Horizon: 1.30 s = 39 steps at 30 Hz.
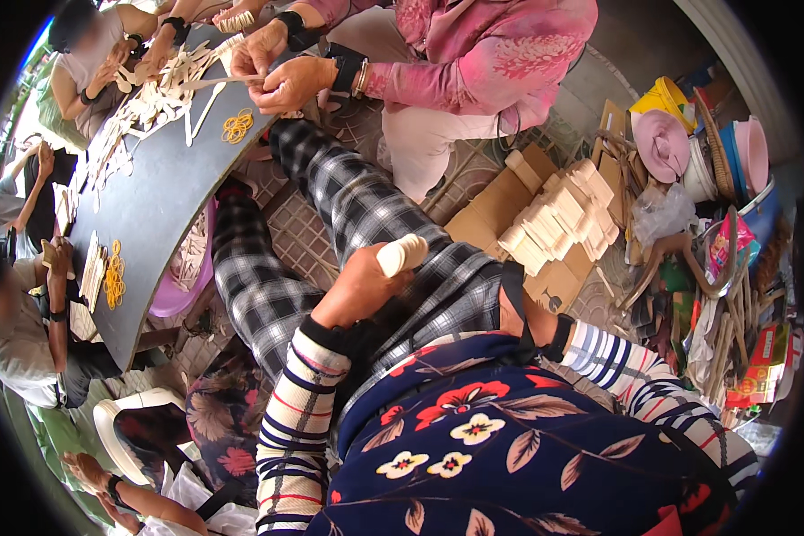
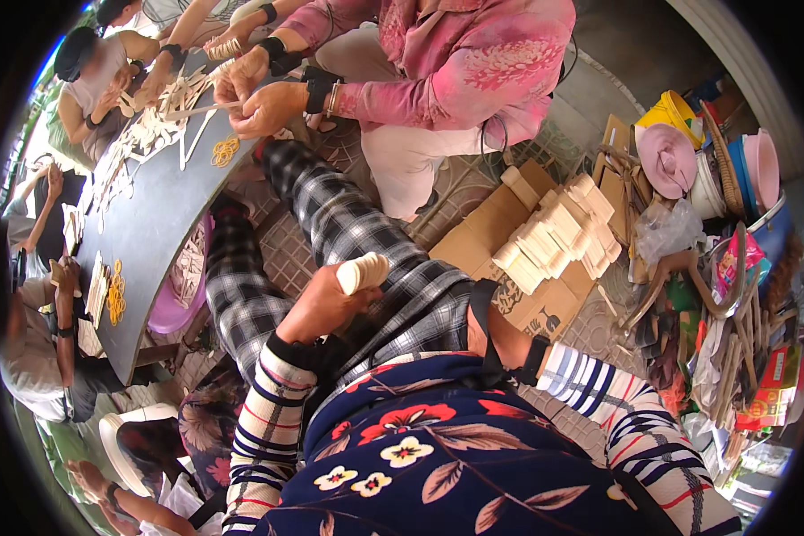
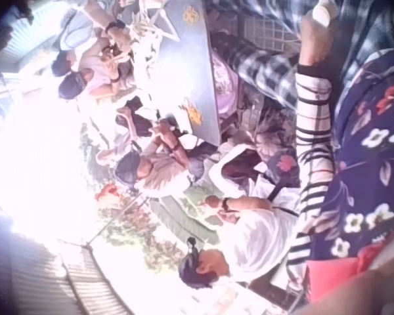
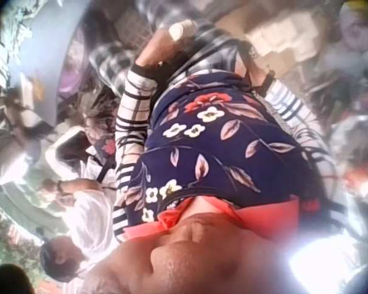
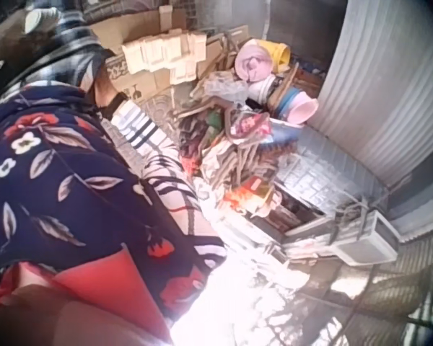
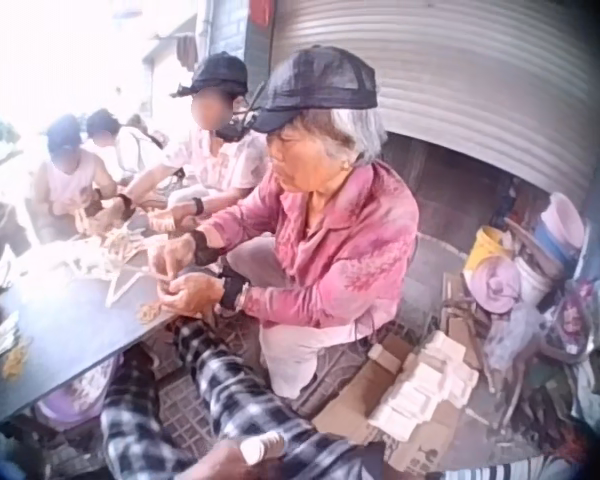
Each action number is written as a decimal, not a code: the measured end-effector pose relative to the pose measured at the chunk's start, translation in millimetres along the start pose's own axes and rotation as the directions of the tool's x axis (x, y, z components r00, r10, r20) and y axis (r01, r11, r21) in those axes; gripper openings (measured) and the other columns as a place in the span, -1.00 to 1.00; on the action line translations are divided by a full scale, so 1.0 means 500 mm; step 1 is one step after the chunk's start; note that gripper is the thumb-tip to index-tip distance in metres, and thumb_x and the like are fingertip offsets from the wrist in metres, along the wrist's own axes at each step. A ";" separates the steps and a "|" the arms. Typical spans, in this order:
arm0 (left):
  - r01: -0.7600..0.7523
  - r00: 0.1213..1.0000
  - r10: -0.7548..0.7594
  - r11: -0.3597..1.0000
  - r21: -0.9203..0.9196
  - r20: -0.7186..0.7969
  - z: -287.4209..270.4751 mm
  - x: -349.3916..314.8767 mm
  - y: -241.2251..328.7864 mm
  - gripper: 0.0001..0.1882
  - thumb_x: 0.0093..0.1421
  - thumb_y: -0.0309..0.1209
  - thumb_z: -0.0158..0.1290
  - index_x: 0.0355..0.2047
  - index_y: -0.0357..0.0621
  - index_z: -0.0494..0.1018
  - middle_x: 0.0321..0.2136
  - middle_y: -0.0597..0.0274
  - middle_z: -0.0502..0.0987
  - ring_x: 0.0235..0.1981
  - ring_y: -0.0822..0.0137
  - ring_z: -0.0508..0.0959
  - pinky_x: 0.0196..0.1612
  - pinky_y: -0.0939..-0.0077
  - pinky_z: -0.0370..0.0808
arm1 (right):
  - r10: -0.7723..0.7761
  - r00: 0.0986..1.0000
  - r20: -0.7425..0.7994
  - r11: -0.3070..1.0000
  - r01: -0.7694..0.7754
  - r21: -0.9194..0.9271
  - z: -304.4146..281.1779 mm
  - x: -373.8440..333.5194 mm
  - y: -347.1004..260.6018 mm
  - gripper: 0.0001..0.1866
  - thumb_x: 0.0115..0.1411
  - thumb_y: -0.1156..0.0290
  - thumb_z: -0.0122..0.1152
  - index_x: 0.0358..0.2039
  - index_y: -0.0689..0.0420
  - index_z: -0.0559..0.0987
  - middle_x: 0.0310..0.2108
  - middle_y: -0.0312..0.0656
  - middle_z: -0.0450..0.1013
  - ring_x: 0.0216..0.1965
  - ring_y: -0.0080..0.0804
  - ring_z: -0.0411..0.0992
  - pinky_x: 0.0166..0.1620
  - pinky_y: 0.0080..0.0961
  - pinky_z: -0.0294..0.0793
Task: Bundling wooden spoons together using rubber bands while sitting at a communal table.
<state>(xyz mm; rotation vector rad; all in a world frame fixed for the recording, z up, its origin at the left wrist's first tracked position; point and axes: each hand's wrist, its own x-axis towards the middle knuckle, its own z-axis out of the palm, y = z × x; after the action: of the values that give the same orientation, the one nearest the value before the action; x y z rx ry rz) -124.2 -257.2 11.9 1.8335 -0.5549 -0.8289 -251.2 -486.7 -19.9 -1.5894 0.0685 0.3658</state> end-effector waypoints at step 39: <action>-0.026 0.964 -0.013 0.989 0.143 0.264 0.078 0.101 0.009 -0.76 0.07 -0.44 0.08 -0.23 -0.23 0.51 -0.57 0.23 0.56 -0.56 0.41 0.54 -0.48 0.51 0.44 | -0.094 0.979 -0.180 0.885 -0.001 -0.465 -0.054 -0.091 -0.110 -0.85 -0.20 0.56 0.17 -0.52 0.28 0.48 -0.67 -0.01 0.38 -0.58 -0.32 0.46 -0.49 -0.37 0.37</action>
<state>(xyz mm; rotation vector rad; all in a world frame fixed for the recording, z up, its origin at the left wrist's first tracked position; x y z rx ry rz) -120.3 -317.3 -8.8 1.8624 -0.8092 -1.0613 -274.3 -518.4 45.8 -2.0989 0.1007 0.1897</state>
